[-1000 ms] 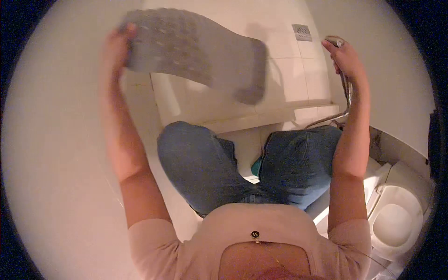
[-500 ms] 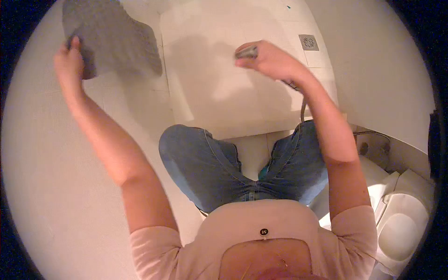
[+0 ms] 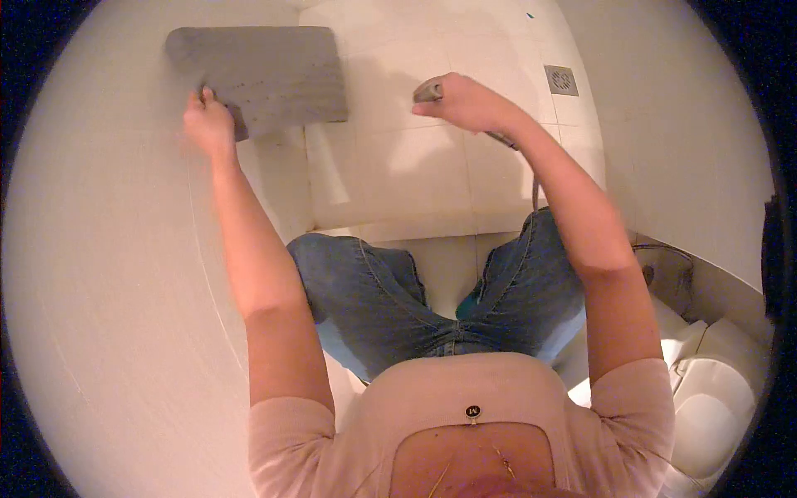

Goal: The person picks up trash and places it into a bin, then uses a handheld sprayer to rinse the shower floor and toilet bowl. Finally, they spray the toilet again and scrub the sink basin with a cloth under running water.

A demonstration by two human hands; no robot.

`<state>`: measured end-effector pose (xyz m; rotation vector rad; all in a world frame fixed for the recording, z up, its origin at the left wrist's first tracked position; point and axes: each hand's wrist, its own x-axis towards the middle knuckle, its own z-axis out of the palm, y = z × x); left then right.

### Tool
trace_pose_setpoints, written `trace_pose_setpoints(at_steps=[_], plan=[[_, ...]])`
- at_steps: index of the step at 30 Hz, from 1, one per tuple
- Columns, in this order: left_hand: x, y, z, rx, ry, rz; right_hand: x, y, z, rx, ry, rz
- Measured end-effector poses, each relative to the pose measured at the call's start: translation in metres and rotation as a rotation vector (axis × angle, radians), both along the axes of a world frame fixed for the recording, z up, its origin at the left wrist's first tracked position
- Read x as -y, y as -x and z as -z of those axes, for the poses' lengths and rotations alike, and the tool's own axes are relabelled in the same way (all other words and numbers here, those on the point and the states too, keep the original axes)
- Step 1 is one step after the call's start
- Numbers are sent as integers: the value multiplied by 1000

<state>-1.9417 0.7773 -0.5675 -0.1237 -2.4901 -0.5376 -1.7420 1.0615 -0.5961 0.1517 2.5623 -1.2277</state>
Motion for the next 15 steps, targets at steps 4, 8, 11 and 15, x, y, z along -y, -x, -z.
trace_pose_setpoints(at_steps=[4, 8, 11, 15], plan=[[-10, 2, -3, -47, -79, 64, 26, 2, 18, -249, 28, -82], [-9, -1, -1, -128, -225, 156, 31, -2, 32, -137, -77, -228], [-8, 0, 5, -141, -216, 124, 19, -9, 38, 2, -294, -242], [-14, -8, -6, -189, -256, 123, 5, -9, 47, -57, -404, 10]])
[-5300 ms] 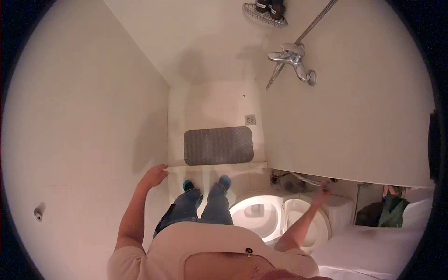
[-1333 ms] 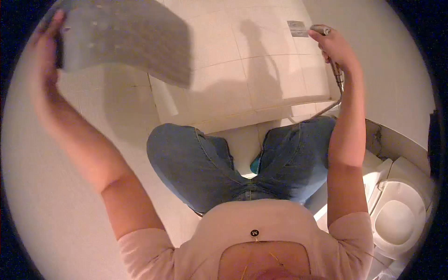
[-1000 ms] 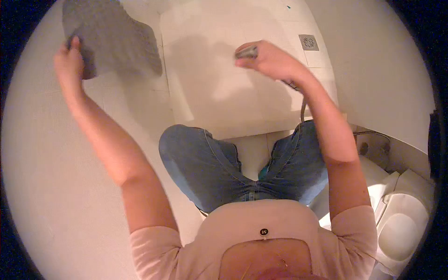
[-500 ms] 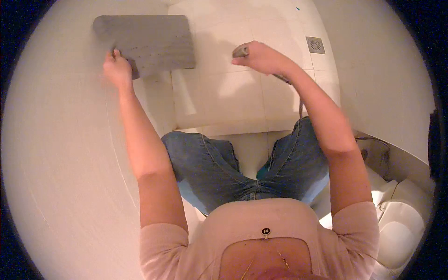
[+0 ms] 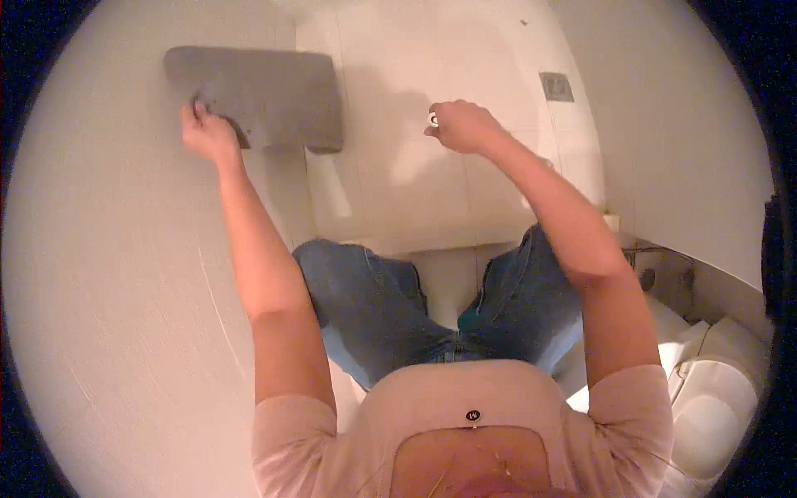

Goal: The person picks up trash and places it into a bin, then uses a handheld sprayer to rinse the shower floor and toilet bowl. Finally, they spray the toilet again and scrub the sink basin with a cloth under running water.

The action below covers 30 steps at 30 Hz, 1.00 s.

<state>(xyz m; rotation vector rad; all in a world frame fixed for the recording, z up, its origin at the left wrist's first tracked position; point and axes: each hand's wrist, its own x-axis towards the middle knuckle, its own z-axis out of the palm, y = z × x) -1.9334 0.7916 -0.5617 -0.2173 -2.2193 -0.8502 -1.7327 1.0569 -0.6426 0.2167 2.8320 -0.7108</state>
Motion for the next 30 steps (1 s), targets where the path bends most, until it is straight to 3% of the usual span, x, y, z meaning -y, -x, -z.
trace_pose_setpoints(at_steps=[3, 5, 8, 11, 15, 19, 21, 24, 30], plan=[[0, 3, -10, -70, -196, 30, -9, 4, -6, -100, -26, 65], [1, -2, -21, -155, -308, 43, -2, -1, -8, -113, 33, -22], [-7, -23, -38, -215, -244, 28, 28, -22, -27, -77, 45, -142], [-8, -19, -26, -180, -131, 24, 33, -21, -4, -113, -69, -42], [-14, -13, -4, -91, -126, 85, 12, -20, -2, -80, -38, 41], [-19, -4, 10, -17, -202, 95, 22, -15, -9, -270, -29, 38], [-18, -22, -7, -35, -160, 78, 28, -22, -23, -341, -47, 49], [-23, -27, -9, 26, -75, 46, 14, -15, -23, -382, -107, 128], [-12, -17, 12, -35, -147, 112, -23, -4, -45, -440, -121, 345]])
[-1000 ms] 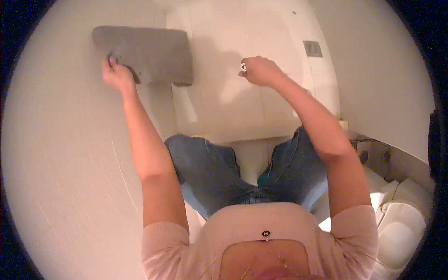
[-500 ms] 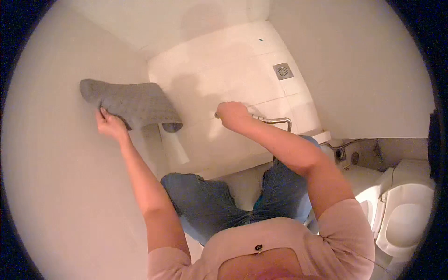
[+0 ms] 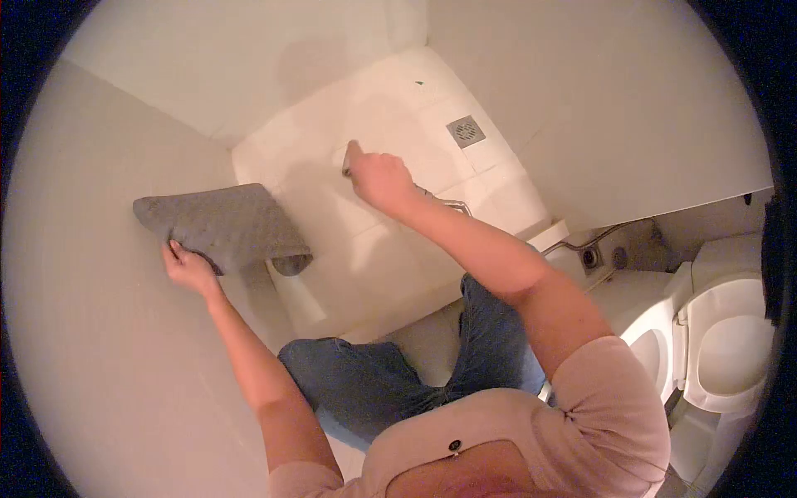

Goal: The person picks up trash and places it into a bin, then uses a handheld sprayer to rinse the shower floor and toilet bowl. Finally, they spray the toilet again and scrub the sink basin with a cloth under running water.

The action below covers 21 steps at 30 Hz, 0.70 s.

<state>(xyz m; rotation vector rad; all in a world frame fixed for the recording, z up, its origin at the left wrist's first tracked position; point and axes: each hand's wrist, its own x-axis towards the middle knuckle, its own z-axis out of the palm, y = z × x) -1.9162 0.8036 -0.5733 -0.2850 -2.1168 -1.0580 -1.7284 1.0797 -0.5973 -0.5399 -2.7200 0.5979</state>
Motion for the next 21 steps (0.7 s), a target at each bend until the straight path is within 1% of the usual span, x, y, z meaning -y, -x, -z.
trace_pose_setpoints(at_steps=[3, 6, 9, 12, 15, 18, 21], plan=[[-4, -7, -8, 21, 18, 8, -23, 4, -8, -13, 16, 138], [-4, -6, -8, 14, 77, -37, -27, 1, -20, -17, 38, 114], [-1, -10, -10, 124, 55, -31, -17, -1, -30, -66, 50, 97], [-5, -17, -16, 137, 88, -40, -19, 0, -35, -85, 73, 144], [-2, -7, -6, 54, 92, -26, -23, 2, -34, -43, 98, 151], [0, -6, -7, 0, 113, -6, -20, -6, -38, -16, 118, 93], [-4, -12, -8, 102, 105, -4, -15, -6, -39, 22, 163, 73]])
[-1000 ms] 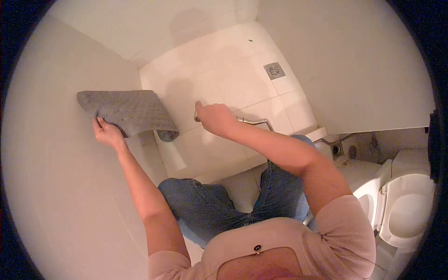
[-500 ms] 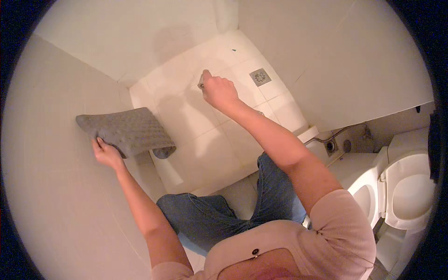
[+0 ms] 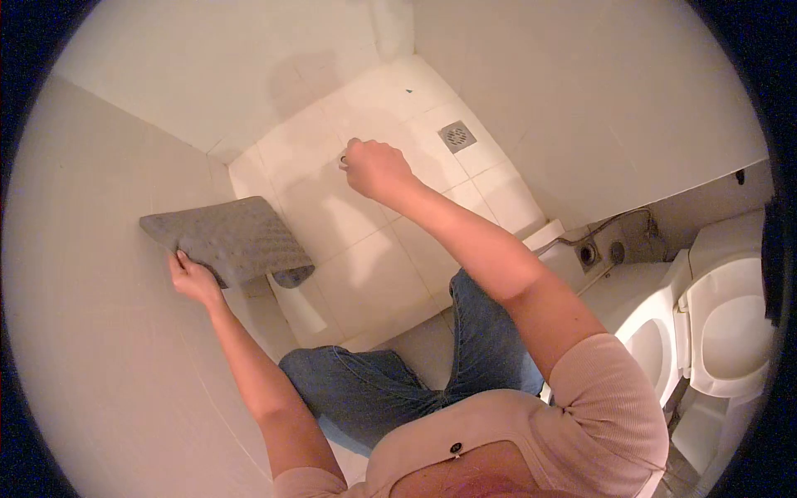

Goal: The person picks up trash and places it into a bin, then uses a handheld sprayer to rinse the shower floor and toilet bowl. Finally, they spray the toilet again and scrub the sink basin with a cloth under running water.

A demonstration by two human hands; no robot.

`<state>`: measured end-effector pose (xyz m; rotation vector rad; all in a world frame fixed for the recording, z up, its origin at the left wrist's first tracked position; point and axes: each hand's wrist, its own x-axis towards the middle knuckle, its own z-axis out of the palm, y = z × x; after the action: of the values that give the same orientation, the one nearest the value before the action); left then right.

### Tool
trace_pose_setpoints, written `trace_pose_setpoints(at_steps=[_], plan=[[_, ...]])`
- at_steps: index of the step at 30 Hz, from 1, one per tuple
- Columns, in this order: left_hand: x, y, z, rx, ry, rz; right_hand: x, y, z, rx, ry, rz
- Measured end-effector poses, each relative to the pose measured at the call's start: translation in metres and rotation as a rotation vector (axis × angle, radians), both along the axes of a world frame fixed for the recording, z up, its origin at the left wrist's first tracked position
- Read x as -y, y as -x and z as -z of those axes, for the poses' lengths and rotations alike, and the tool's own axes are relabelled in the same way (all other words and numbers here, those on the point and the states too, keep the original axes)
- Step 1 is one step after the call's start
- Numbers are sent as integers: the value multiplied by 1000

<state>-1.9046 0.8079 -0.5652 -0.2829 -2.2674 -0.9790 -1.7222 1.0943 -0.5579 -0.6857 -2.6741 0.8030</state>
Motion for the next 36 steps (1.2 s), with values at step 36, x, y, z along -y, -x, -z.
trace_pose_setpoints(at_steps=[36], plan=[[-239, -97, 69, 1304, -1224, 1487, -22, 58, 28, -132, 259, 70]])
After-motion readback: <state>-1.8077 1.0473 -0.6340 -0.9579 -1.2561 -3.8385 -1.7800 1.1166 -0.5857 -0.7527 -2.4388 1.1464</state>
